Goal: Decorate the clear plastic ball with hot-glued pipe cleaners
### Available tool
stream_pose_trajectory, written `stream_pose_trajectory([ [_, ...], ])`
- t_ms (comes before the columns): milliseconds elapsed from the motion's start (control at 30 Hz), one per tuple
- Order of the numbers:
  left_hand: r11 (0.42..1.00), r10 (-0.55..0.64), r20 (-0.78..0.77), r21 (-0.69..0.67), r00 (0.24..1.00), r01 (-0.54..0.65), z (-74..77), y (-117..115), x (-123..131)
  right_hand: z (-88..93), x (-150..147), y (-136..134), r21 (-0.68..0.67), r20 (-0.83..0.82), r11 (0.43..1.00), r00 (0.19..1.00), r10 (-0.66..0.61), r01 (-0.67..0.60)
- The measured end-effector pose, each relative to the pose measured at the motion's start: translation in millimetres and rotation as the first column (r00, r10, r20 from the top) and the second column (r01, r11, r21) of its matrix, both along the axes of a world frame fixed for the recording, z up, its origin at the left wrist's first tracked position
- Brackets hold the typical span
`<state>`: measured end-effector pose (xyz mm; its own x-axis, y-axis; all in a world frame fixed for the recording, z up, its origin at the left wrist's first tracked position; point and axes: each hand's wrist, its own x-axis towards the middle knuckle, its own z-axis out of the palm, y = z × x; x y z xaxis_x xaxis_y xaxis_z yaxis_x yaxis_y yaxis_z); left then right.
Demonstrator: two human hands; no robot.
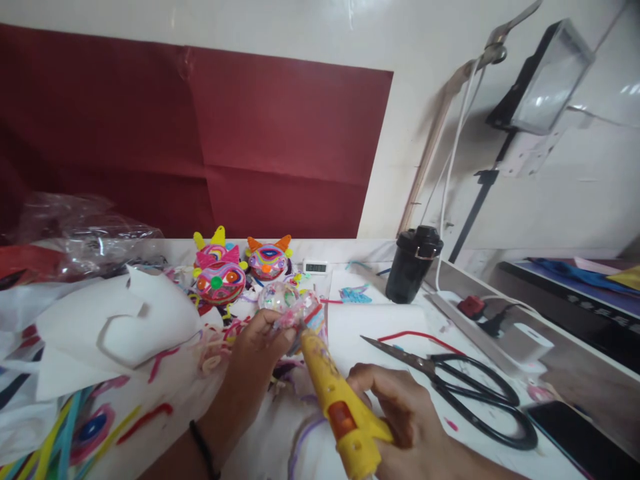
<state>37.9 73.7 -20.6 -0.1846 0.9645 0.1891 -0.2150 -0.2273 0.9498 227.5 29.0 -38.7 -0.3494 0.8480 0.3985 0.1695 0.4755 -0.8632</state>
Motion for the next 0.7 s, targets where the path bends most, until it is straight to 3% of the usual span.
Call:
stream_pose_trajectory([
  [333, 0.999, -0.035, 0.021, -0.014, 0.999, 0.035, -3.6, -1.3, -1.8, 2.0, 4.1, -0.6, 0.022, -0.005, 0.998, 0.998, 0.065, -0.065],
  [533, 0.994, -0.104, 0.034, -0.043, 0.994, 0.105, -5.3, 1.3, -5.3, 3.8, 6.9, -2.1, -0.095, -0.006, 0.995, 0.999, 0.043, -0.043],
  [700, 0.983, -0.154, 0.117, -0.082, 0.981, 0.164, -0.4, -5.8, -5.1, 15.6, 12.5, 0.3, -0.153, -0.036, 0.978, 0.990, 0.137, -0.141],
])
